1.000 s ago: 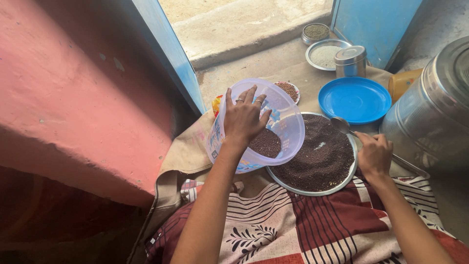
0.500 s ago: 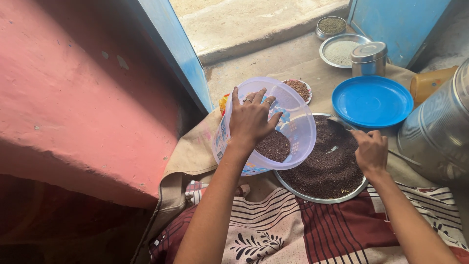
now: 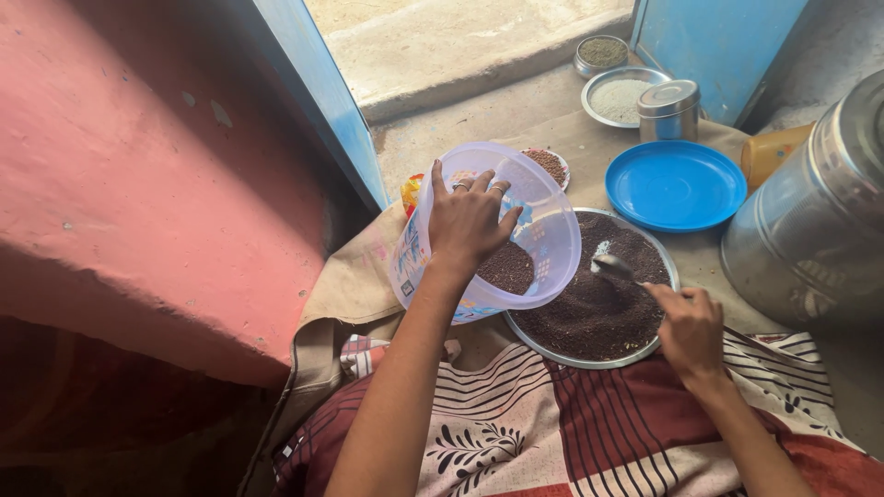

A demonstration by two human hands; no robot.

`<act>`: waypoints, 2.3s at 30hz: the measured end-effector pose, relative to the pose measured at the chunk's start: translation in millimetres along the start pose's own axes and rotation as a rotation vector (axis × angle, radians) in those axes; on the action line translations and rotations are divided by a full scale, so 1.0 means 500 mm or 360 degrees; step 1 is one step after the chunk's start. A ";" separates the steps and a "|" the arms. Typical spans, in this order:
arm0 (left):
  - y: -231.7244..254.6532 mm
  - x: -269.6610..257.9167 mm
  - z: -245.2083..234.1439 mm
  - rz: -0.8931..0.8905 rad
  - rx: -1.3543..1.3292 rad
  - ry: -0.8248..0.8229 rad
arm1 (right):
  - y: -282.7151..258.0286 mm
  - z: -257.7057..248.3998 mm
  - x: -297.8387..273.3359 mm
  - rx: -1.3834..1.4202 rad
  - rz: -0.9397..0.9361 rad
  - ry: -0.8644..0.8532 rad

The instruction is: The person scoops dark seeds from a plastic container into a metal tray using a ladle, then spreads and levels the seeds with both hands. The person repeats this scooping and spreading cycle throughout the clip.

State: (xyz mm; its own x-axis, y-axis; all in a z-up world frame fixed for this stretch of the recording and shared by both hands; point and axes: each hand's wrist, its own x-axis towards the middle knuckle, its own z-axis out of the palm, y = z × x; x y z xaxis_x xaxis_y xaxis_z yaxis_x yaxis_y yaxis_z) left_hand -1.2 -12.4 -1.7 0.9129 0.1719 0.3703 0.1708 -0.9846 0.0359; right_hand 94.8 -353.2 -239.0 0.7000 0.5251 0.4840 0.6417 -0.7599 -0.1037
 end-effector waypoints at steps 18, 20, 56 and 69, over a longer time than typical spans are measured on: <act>0.016 -0.008 0.006 -0.0001 -0.0016 0.0062 | -0.054 0.032 -0.010 0.0769 0.1209 -0.0647; 0.017 -0.007 0.006 -0.0007 -0.0026 0.0053 | -0.061 0.057 -0.014 0.1142 0.1166 -0.0562; 0.023 -0.021 0.011 -0.0035 -0.0016 0.0072 | -0.086 -0.189 0.185 0.2555 0.1457 -0.0633; 0.013 -0.030 0.013 -0.0029 -0.0048 0.0092 | -0.296 -0.264 0.181 0.0640 -0.0214 -0.0020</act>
State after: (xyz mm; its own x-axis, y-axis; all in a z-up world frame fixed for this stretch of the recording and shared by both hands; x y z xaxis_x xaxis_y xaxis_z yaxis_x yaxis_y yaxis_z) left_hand -11.4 -21.2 -12.9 0.8866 0.1885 0.4225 0.1752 -0.9820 0.0705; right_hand 21.5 -243.9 -65.1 0.6041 0.6158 0.5058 0.7968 -0.4758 -0.3725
